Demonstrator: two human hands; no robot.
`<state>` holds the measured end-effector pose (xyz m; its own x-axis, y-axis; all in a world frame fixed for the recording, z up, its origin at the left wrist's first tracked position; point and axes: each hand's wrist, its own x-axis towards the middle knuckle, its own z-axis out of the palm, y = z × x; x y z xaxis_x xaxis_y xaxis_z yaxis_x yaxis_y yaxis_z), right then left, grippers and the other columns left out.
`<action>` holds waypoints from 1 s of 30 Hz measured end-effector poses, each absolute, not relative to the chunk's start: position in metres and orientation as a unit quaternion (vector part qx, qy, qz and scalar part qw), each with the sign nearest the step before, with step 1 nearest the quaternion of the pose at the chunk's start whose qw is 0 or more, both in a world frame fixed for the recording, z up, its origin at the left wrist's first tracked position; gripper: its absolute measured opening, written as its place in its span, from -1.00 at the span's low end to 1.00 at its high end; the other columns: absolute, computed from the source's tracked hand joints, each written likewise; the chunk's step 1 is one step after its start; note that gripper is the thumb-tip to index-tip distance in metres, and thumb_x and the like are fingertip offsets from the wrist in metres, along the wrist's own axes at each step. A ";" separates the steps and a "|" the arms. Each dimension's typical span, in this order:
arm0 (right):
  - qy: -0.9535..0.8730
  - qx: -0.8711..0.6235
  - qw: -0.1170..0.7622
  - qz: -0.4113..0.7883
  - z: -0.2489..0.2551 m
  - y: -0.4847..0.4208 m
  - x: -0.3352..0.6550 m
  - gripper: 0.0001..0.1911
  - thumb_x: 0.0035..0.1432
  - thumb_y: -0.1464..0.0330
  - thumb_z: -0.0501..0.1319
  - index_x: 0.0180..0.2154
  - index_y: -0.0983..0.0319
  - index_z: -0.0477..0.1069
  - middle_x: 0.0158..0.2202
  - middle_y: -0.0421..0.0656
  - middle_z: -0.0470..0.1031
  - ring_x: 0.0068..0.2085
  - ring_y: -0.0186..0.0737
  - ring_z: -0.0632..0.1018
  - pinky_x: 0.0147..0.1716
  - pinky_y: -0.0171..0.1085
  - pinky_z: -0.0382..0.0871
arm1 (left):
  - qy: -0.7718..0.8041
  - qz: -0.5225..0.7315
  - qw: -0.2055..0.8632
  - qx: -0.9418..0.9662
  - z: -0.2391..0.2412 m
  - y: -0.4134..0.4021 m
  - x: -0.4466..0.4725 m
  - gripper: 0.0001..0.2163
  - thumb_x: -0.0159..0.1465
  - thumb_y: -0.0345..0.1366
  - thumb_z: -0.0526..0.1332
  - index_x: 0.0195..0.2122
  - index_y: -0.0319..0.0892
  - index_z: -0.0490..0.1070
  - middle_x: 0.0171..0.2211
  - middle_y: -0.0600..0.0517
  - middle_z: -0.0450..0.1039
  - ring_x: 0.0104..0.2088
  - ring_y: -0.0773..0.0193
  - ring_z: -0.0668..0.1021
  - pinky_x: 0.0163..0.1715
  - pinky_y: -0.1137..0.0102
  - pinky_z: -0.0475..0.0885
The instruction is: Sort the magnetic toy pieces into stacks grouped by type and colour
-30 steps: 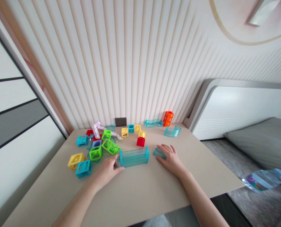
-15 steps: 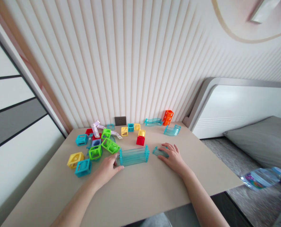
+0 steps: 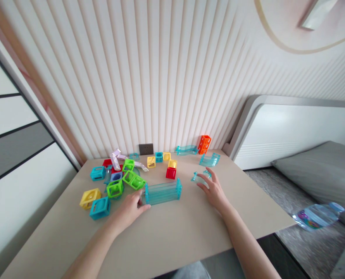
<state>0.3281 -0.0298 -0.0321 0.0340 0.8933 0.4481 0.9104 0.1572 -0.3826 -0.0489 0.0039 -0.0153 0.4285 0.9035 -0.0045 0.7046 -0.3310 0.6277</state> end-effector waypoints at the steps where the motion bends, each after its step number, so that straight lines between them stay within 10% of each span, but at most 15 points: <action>1: -0.696 -0.649 0.307 -0.015 -0.032 -0.030 0.329 -0.64 0.31 0.16 0.15 0.09 0.05 0.44 0.30 -0.01 0.11 0.25 0.13 0.29 0.19 0.10 0.27 | 0.504 0.177 0.282 0.797 -0.015 0.004 -0.049 -0.70 0.19 -0.18 0.26 -0.10 -0.22 0.40 -0.43 0.01 0.51 -0.41 0.16 0.53 -0.34 0.36 0.36; 22: -0.670 -0.709 0.218 0.025 -0.033 -0.032 0.335 -0.38 0.14 0.13 0.29 0.21 0.06 0.29 0.32 0.00 0.18 0.28 0.13 0.28 0.21 0.14 0.16 | 0.510 0.157 0.283 0.797 -0.011 0.003 -0.048 -0.69 0.21 -0.16 0.25 -0.09 -0.22 0.38 -0.41 0.01 0.51 -0.39 0.16 0.54 -0.33 0.38 0.36; 30: -0.716 -0.655 0.239 -0.035 -0.028 -0.032 0.318 -0.60 0.23 0.14 0.22 0.06 0.11 0.46 0.28 0.00 0.26 0.26 0.10 0.31 0.20 0.11 0.18 | 0.514 0.156 0.271 0.799 -0.014 0.004 -0.048 -0.68 0.21 -0.17 0.26 -0.09 -0.23 0.38 -0.40 0.00 0.51 -0.38 0.17 0.53 -0.33 0.37 0.34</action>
